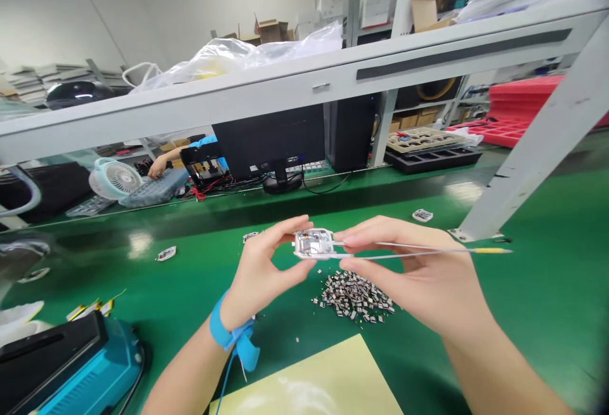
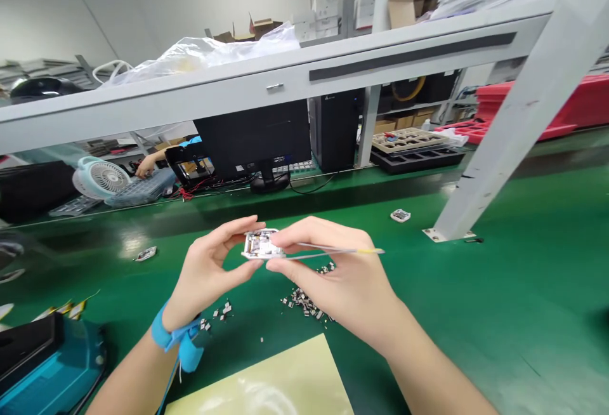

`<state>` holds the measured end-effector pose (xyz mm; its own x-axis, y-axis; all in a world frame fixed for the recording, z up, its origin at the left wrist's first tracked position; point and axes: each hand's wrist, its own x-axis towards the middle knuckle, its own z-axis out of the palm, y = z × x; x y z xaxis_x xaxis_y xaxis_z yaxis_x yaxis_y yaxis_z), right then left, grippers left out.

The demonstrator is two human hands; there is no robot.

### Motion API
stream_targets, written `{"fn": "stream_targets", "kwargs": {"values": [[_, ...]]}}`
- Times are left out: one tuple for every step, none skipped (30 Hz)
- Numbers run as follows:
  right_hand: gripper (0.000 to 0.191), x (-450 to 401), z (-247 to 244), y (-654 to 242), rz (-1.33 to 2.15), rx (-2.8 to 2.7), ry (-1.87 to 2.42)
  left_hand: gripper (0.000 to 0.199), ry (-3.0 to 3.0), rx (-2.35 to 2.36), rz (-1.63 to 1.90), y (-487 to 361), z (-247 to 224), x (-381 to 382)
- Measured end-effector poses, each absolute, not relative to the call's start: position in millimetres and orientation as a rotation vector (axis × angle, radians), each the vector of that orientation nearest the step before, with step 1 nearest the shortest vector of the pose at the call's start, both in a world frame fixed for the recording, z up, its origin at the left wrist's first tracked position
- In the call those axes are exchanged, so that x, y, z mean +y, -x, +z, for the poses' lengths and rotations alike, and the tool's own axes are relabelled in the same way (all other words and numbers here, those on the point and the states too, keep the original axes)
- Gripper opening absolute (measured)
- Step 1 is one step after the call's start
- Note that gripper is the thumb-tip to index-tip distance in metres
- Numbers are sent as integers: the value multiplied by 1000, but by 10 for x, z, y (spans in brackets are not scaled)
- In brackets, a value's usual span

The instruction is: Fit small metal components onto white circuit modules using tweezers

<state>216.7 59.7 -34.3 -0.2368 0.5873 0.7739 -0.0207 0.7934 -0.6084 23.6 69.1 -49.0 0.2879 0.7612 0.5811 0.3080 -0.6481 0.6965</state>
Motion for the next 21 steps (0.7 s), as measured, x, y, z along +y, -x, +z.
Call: {"fn": "stream_targets", "kwargs": {"values": [[22, 596, -349, -2146, 620, -1740, 436, 48, -2141, 962, 1349, -233, -490, 626], [21, 592, -353, -2127, 627, -1754, 435, 48, -2176, 967, 1371, -229, -499, 584], [21, 585, -357, -2112, 618, -1769, 432, 48, -2213, 972, 1397, -225, -512, 561], [21, 576, -358, -2102, 595, -1788, 432, 47, -2254, 981, 1415, -222, -523, 550], [21, 564, -357, -2096, 558, -1812, 424, 45, -2301, 989, 1430, -220, -529, 547], [21, 548, -352, -2097, 498, -1838, 411, 44, -2349, 991, 1442, -220, -529, 546], [20, 528, -345, -2103, 445, -1879, 394, 40, -2391, 981, 1449, -220, -523, 545], [19, 505, -336, -2114, 399, -1936, 356, 34, -2422, 967, 1452, -220, -514, 542], [17, 479, -326, -2129, 366, -1997, 307, 26, -2445, 953, 1453, -221, -503, 537], [16, 451, -318, -2146, 351, -2046, 266, 18, -2462, 941, 1451, -221, -492, 531], [16, 423, -312, -2163, 355, -2065, 248, 11, -2468, 937, 1451, -221, -484, 523], [17, 397, -309, -2176, 380, -2055, 263, 9, -2459, 940, 1451, -221, -478, 515], [14, 376, -308, -2184, 419, -2022, 299, 9, -2436, 945, 1455, -221, -474, 507], [11, 360, -311, -2186, 447, -1965, 353, 10, -2401, 943, 1463, -221, -473, 498], [11, 352, -315, -2180, 473, -1914, 411, 13, -2357, 933, 1475, -219, -473, 489], [14, 351, -322, -2168, 484, -1876, 444, 15, -2315, 912, 1488, -218, -473, 478], [16, 357, -330, -2150, 483, -1850, 450, 16, -2280, 884, 1499, -216, -472, 466], [16, 367, -338, -2130, 479, -1828, 443, 16, -2257, 850, 1510, -215, -469, 452], [16, 380, -348, -2108, 483, -1805, 428, 15, -2241, 820, 1518, -213, -466, 438], [16, 392, -357, -2087, 499, -1784, 415, 15, -2230, 793, 1525, -211, -462, 423], [17, 402, -366, -2070, 518, -1768, 408, 16, -2223, 769, 1530, -209, -458, 408]]}}
